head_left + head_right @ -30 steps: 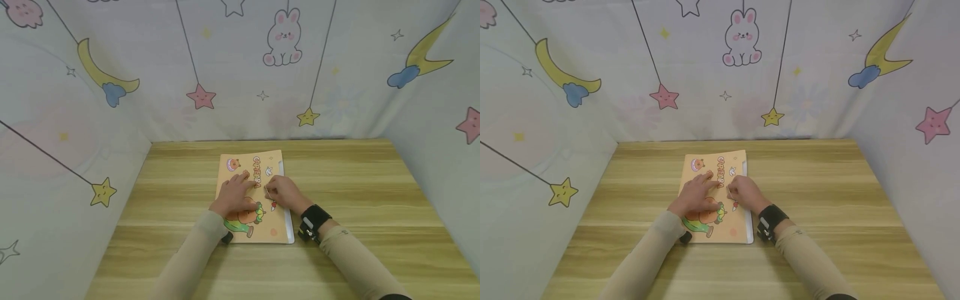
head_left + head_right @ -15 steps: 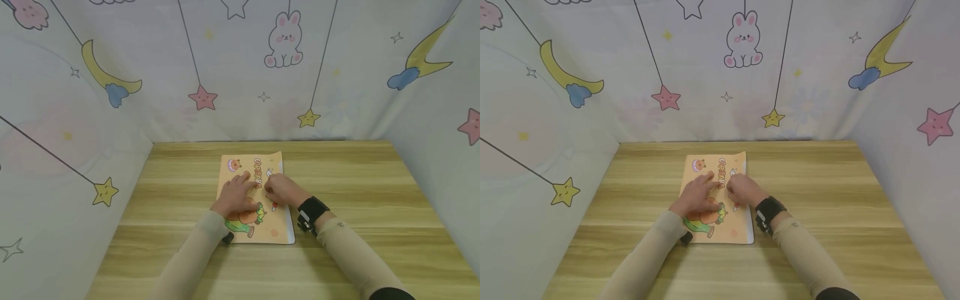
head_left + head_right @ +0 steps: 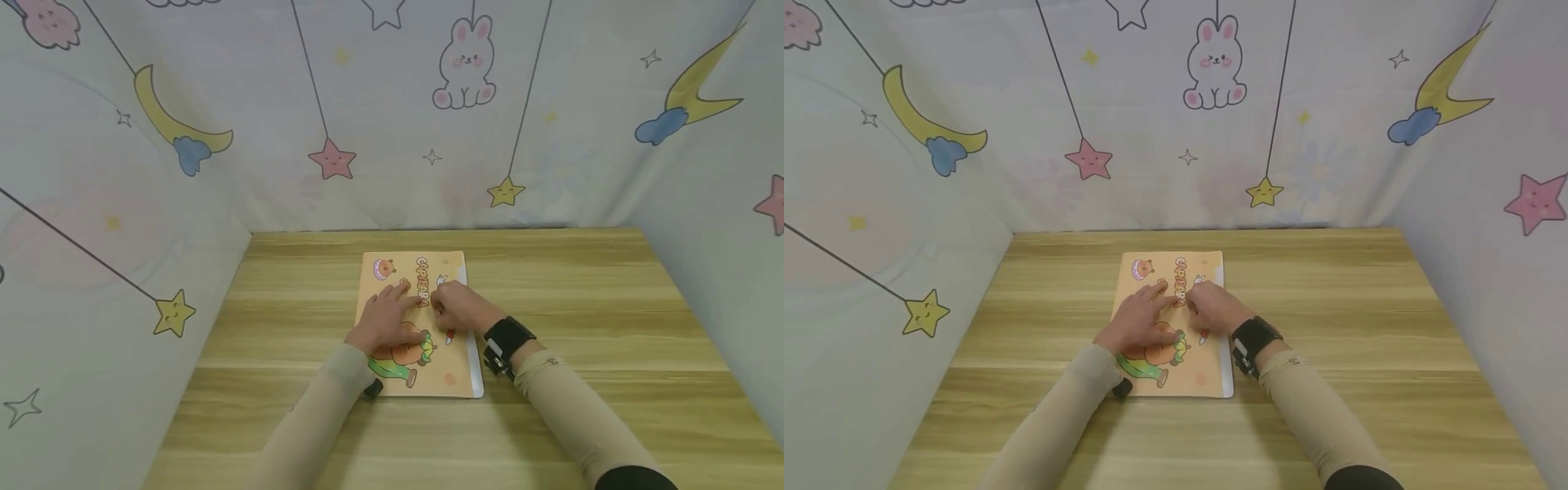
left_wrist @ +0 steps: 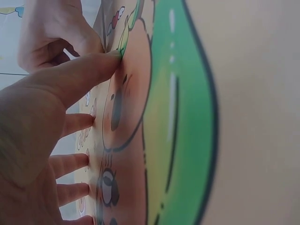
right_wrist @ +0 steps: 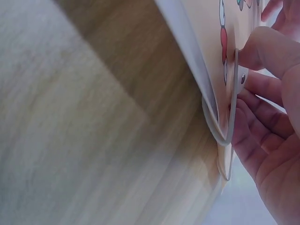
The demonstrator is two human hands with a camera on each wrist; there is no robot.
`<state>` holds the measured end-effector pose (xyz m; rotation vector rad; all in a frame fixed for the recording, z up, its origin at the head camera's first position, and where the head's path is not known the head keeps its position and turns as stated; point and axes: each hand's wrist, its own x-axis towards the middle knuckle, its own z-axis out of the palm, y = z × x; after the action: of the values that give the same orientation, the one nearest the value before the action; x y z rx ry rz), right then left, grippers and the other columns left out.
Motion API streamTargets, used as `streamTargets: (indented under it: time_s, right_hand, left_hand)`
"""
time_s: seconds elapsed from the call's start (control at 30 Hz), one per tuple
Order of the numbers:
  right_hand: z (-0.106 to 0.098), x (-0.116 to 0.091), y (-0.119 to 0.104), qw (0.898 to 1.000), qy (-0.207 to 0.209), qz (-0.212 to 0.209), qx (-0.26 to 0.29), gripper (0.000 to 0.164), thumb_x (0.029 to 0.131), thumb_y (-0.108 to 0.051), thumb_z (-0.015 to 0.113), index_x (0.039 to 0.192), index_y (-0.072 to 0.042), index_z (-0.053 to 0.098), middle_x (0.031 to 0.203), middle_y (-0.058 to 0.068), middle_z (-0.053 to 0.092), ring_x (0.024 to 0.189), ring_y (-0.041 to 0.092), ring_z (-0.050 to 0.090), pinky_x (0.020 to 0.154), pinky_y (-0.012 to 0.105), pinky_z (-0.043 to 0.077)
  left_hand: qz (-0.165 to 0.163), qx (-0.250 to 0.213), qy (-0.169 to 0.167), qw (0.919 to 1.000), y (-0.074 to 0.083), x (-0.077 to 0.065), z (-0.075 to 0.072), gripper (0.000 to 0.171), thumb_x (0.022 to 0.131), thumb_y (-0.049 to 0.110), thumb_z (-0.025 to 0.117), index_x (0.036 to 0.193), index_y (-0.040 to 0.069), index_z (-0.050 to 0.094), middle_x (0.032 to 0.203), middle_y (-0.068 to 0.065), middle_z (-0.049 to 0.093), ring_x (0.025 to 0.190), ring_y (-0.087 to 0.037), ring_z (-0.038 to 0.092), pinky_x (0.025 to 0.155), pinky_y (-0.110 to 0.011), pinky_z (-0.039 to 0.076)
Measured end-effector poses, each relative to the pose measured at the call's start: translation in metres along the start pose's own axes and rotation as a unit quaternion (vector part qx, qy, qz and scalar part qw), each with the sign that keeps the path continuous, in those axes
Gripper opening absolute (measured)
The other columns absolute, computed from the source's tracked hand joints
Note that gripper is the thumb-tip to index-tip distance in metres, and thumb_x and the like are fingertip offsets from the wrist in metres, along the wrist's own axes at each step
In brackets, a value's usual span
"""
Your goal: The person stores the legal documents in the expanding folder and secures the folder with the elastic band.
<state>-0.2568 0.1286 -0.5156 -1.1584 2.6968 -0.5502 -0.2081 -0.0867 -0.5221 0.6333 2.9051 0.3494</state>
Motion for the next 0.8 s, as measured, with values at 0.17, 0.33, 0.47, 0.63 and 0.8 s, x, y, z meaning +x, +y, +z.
streamTargets:
  time_s: [0.17, 0.33, 0.47, 0.63, 0.8]
  right_hand:
    - [0.001, -0.002, -0.002, 1.000, -0.006, 0.016, -0.020, 0.015, 0.073, -0.003, 0.068, 0.072, -0.014, 0.058, 0.070, -0.003, 0.052, 0.063, 0.012, 0.048, 0.054, 0.025, 0.038]
    - [0.001, -0.007, -0.002, 0.999, -0.009, 0.031, -0.041, 0.009, 0.075, -0.005, 0.067, 0.077, -0.012, 0.061, 0.079, 0.000, 0.055, 0.068, 0.014, 0.051, 0.058, 0.027, 0.043]
    - [0.000, -0.014, 0.001, 0.998, -0.004, 0.023, -0.054, 0.004, 0.080, -0.008, 0.067, 0.080, -0.010, 0.063, 0.081, 0.001, 0.057, 0.070, 0.015, 0.051, 0.062, 0.029, 0.046]
    - [-0.005, -0.029, 0.013, 0.998, 0.021, 0.027, -0.045, 0.008, 0.083, -0.012, 0.072, 0.087, -0.005, 0.068, 0.086, 0.002, 0.058, 0.074, 0.016, 0.052, 0.068, 0.032, 0.049]
    - [-0.005, -0.048, 0.017, 0.998, 0.056, 0.020, -0.018, 0.024, 0.087, -0.017, 0.073, 0.104, -0.001, 0.074, 0.099, 0.008, 0.066, 0.087, 0.021, 0.059, 0.080, 0.040, 0.054]
  left_hand:
    - [0.007, -0.002, 0.003, 1.0000, 0.000, -0.001, 0.001, 0.079, 0.085, 0.064, 0.078, 0.152, 0.028, 0.056, 0.169, -0.009, 0.033, 0.151, -0.034, 0.034, 0.113, -0.065, 0.036]
    - [0.010, -0.003, 0.006, 0.9999, 0.003, -0.001, 0.003, 0.079, 0.085, 0.064, 0.078, 0.153, 0.028, 0.056, 0.170, -0.009, 0.032, 0.151, -0.034, 0.034, 0.113, -0.065, 0.036]
    - [0.014, -0.003, 0.005, 0.9999, 0.004, -0.001, 0.003, 0.079, 0.085, 0.064, 0.077, 0.153, 0.028, 0.056, 0.170, -0.009, 0.032, 0.151, -0.034, 0.034, 0.113, -0.065, 0.036]
    - [0.014, 0.002, 0.005, 0.9999, 0.005, -0.001, 0.001, 0.080, 0.085, 0.064, 0.077, 0.153, 0.028, 0.055, 0.169, -0.009, 0.032, 0.151, -0.035, 0.034, 0.113, -0.065, 0.037]
    - [0.006, 0.011, -0.002, 0.9999, 0.003, -0.003, 0.001, 0.081, 0.085, 0.066, 0.077, 0.154, 0.030, 0.054, 0.169, -0.009, 0.032, 0.151, -0.033, 0.035, 0.113, -0.064, 0.038]
